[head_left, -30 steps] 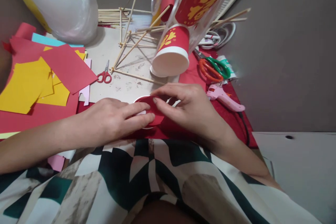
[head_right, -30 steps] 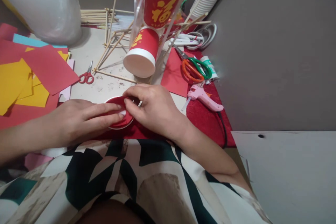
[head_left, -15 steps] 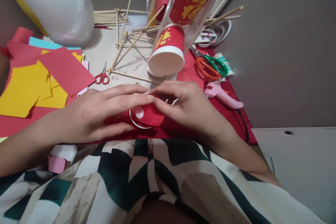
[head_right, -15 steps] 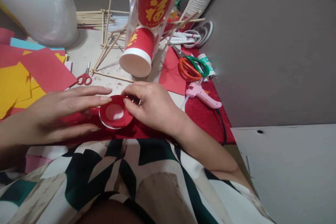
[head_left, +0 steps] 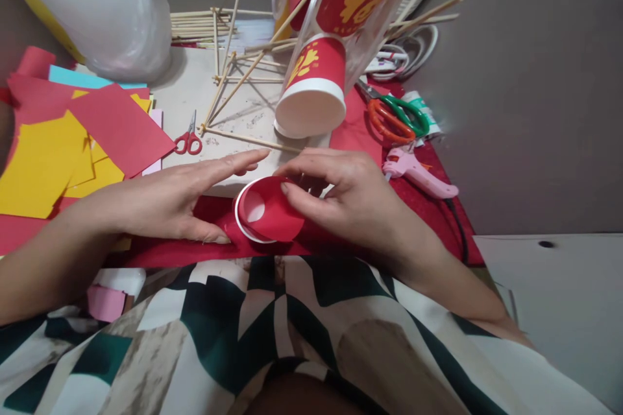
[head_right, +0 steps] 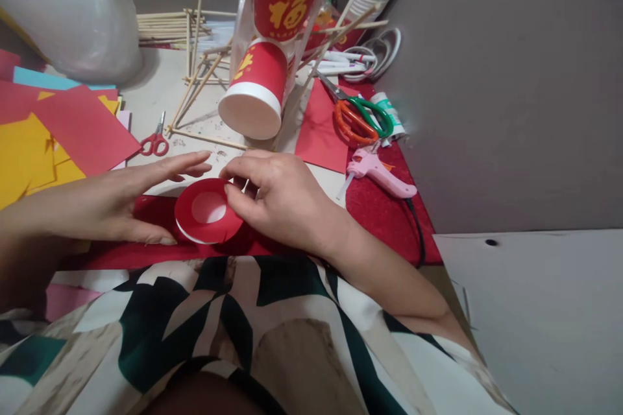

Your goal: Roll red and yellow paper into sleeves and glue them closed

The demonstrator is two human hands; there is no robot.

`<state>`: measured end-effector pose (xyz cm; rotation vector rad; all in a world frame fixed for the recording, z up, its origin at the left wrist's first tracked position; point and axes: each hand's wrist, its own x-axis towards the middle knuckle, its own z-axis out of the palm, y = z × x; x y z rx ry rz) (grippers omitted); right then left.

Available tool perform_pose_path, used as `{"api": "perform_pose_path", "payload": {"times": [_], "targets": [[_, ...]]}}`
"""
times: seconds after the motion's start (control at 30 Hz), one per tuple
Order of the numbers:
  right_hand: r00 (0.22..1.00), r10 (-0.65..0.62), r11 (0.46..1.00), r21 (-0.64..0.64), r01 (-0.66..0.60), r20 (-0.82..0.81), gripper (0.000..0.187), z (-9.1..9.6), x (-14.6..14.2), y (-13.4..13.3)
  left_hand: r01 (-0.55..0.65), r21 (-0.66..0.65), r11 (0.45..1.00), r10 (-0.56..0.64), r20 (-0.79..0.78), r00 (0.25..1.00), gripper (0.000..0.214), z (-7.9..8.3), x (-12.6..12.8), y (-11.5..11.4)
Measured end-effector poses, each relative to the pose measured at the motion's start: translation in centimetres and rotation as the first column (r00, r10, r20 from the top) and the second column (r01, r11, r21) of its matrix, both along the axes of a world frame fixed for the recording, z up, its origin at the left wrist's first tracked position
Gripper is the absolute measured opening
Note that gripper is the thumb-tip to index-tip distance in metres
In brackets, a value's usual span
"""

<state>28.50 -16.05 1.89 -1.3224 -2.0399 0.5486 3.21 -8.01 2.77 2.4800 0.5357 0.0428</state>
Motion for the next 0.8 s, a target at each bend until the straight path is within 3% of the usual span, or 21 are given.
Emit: {"api": "perform_pose_path", "payload": {"times": [0.13,0.47,0.63,0.8], "targets": [[1.0,0.005,1.0,0.008,-0.005,-0.031,0.016,0.0,0.0,0.0,0.024,-0.15,0.988,-0.016,0.051,0.999,0.105,-1.2,1.0,0.2],[0.997,0.02,0.999,-0.047,-0.023,-0.068,0.014,0.5,0.1,-0.2,0.076,-0.257,0.963,-0.043,0.135,0.99,0.096,-2.7,2.1,0.5],[0.997,-0.044,0.998,0.045,0.047,-0.07,0.013,1.5,1.2,-0.7,0.045,-0.368,0.929,0.02,0.172,0.985,0.098,-3.1,2.2,1.4],[0.995,0.098,0.993,-0.072,-0.096,0.023,0.024,2.1,2.0,-1.3,-0.004,-0.415,0.91,0.075,0.154,0.985,0.095,-3.1,2.3,1.7]]}}
